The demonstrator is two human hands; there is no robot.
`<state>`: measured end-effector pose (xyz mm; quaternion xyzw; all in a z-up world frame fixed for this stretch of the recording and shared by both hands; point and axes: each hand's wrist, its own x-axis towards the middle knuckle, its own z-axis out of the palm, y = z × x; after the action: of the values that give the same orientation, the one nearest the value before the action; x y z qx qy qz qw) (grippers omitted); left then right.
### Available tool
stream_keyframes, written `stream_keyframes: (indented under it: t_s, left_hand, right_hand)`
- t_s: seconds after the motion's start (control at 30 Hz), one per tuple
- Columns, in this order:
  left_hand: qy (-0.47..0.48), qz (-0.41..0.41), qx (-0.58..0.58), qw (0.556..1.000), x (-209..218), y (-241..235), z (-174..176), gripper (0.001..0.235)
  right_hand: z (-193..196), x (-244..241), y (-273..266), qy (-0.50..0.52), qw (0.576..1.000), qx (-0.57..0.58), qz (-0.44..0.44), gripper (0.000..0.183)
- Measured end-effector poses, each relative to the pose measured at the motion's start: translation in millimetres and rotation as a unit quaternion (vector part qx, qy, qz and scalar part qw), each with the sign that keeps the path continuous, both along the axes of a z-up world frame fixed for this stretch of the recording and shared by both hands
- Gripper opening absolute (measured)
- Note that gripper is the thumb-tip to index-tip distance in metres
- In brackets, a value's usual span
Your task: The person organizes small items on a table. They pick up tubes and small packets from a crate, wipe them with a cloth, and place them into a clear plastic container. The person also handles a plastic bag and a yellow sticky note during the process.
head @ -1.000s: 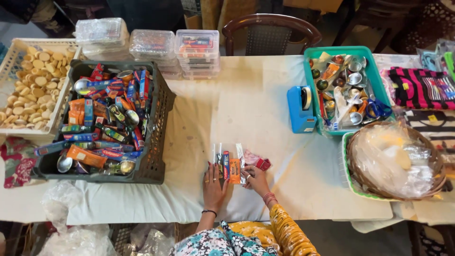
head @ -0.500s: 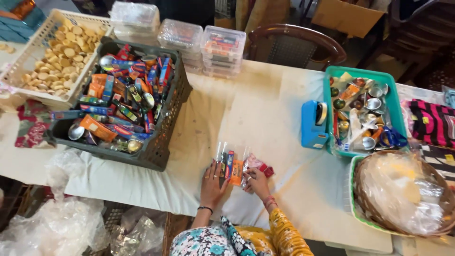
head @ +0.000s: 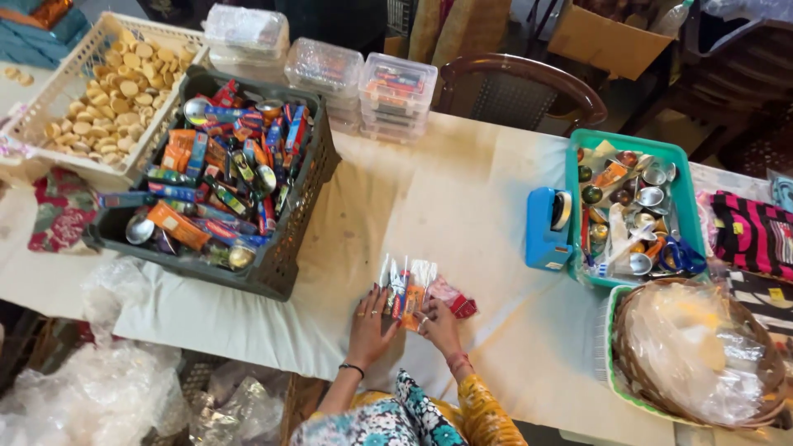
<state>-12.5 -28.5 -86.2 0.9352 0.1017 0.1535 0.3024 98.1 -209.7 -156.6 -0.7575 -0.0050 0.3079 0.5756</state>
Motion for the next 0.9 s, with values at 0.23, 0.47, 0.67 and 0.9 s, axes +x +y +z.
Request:
stream_keyframes:
  t_s: [0.23, 0.47, 0.67, 0.9]
  left_hand:
    - [0.024, -0.001, -0.025, 0.999, -10.4, 2.5, 5.5, 0.083]
    - [0.068, -0.013, 0.000, 0.998, -97.4, 63.7, -0.6, 0.079]
    - [0.082, 0.222, 0.181, 0.955, -256.2, 97.8, -47.8, 0.078]
    - [0.480, 0.433, -0.085, 0.758, -412.1, 55.2, -166.5, 0.073]
  right_hand:
    - [-51.6, -6.1, 1.7, -0.210, 0.975, 0.076, -0.020, 0.019]
    - [-45.1, -12.1, -8.6, -0.047, 0.985, 0.147, -0.074, 0.013]
    - [-55.3, -14.6, -12.1, -0.058, 0.978, 0.155, -0.126, 0.016]
    - [-41.2, -21.1, -16.6, -0.082, 0.975, 0.161, -0.133, 0.017]
